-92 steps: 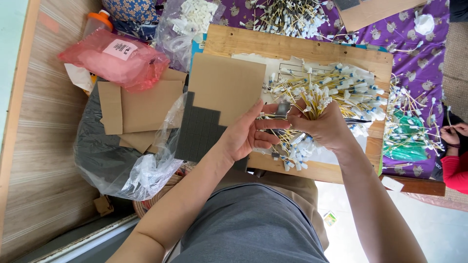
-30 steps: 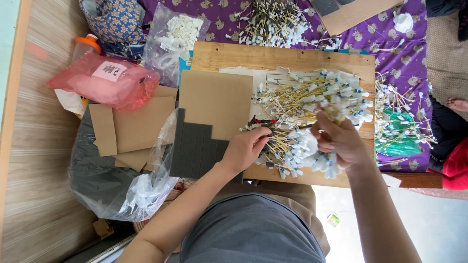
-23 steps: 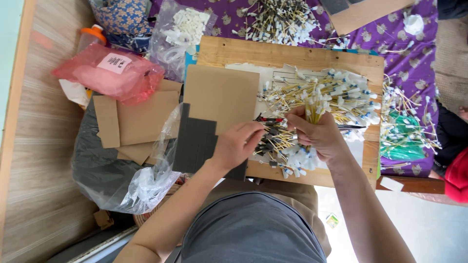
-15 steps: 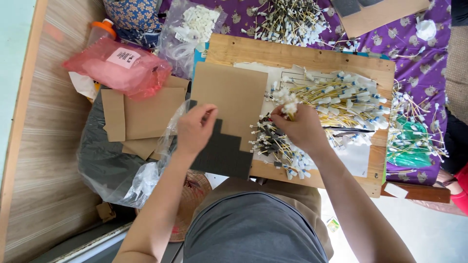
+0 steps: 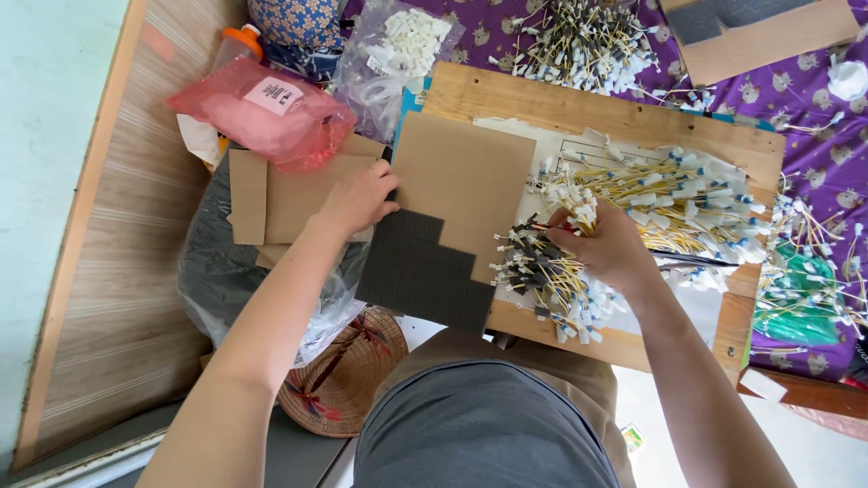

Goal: Assembling small white components onto wire stems by hand and occasionally using scissors to trim.

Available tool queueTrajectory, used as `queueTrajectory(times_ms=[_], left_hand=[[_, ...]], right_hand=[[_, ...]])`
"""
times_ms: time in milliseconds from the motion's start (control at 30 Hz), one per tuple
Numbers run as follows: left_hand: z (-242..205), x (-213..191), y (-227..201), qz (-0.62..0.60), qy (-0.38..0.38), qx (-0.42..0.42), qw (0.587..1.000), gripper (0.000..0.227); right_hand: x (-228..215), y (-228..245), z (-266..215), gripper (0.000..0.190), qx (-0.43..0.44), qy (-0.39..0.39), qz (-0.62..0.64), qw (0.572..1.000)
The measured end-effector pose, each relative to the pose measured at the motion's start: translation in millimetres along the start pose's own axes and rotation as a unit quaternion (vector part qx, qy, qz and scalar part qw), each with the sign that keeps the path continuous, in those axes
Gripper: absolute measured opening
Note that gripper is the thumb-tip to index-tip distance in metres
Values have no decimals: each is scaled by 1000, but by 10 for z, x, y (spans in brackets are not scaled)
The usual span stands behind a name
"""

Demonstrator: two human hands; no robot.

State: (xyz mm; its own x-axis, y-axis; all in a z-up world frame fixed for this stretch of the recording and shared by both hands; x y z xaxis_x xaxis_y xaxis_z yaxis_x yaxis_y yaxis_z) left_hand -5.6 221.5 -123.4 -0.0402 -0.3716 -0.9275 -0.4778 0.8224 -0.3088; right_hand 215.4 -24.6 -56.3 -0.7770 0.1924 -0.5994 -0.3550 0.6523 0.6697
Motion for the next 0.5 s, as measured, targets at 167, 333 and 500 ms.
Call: queueTrajectory(times_ms=[167, 333, 500], left_hand=[[-90, -195, -10, 10, -65, 21, 998, 38], [-225, -243, 55, 89, -183, -12, 979, 54], [-306, -228, -401, -366, -233, -90, 897, 24]], right_hand=[[42, -80, -12, 16, -28, 29, 171, 984], [133, -291, 218, 17, -50, 44, 186, 980], [106, -336, 222, 16, -53, 56, 208, 975]])
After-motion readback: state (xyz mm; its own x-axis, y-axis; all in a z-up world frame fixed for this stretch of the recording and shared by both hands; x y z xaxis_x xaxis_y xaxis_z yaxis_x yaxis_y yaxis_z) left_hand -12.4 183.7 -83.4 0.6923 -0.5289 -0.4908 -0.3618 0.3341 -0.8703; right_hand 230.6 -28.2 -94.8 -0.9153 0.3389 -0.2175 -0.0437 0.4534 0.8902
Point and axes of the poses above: each hand's wrist, its own z-axis towards the middle knuckle, its own x-axis out of the palm, y = z × x, the point moved 9 cm from there along z, towards the middle knuckle, and after that the axes turned 5 degrees about -z, right-handed, at the moved point
